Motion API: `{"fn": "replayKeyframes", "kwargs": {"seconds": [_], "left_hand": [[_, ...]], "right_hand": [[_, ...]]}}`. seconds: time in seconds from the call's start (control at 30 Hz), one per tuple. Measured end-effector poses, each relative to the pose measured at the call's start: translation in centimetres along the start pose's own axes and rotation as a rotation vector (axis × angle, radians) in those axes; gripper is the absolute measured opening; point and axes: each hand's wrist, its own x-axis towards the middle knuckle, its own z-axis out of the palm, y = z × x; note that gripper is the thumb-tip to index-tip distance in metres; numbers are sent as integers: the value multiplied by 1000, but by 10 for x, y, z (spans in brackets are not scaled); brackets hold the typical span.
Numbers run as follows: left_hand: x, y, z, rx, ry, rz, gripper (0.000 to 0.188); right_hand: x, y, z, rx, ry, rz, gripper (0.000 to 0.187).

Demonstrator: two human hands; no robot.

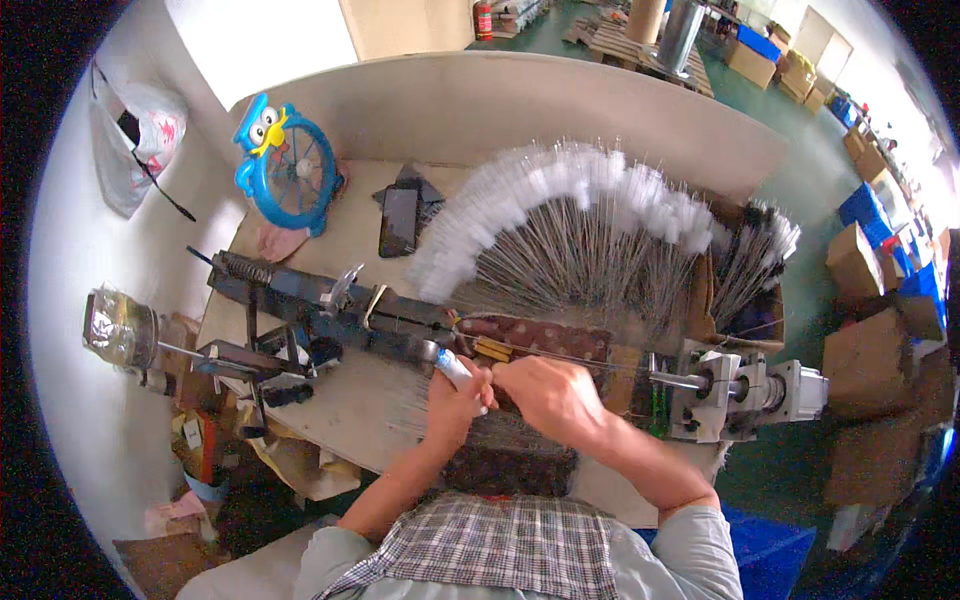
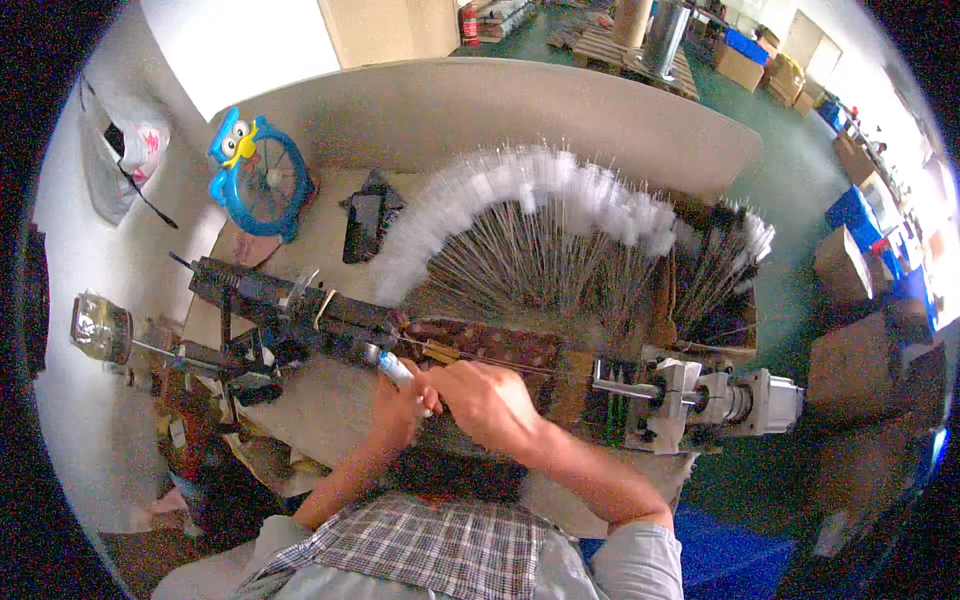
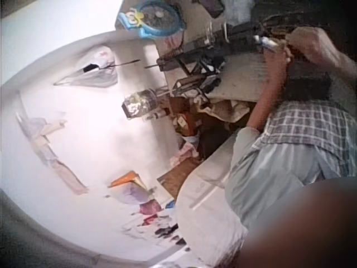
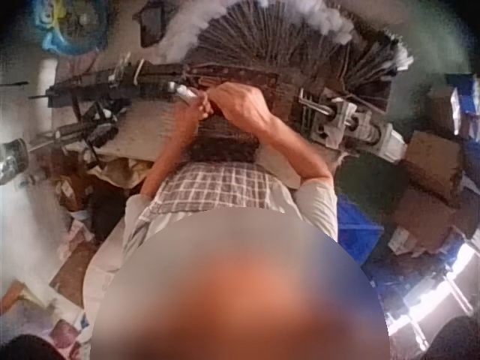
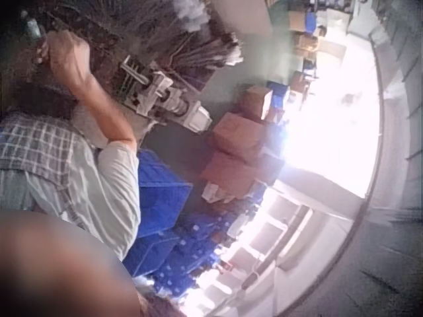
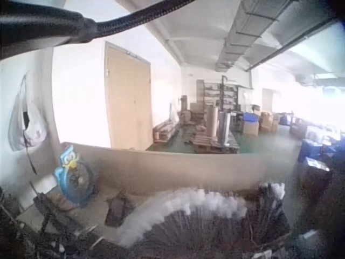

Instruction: Assembling and finishing industrial brushes using a manual press and a lighter to fuse bristle ends.

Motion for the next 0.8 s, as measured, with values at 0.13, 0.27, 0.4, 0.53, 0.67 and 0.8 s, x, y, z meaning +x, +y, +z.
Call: {"fn": "replayKeyframes", "kwargs": {"seconds": [0.13, 0.27, 0.4, 0.53, 0.67, 0.8], "left_hand": [[4, 16, -8, 817, 47, -46, 22], [2, 27, -23, 1265, 53, 220, 30], [-3, 43, -55, 985, 202, 248, 32], [-23, 65, -146, 13, 549, 52, 31], [-35, 95, -163, -97, 592, 87, 28], [-31, 101, -164, -96, 623, 115, 24]], "right_hand": [[11, 41, 55, -283, -6, 154, 28], [9, 30, 54, -150, -106, 148, 25], [0, 21, 29, -175, -163, 154, 23], [-2, 23, 27, -157, -225, 176, 21], [4, 15, 18, -37, -179, 101, 22], [4, 11, 15, -67, -187, 114, 25]]}}
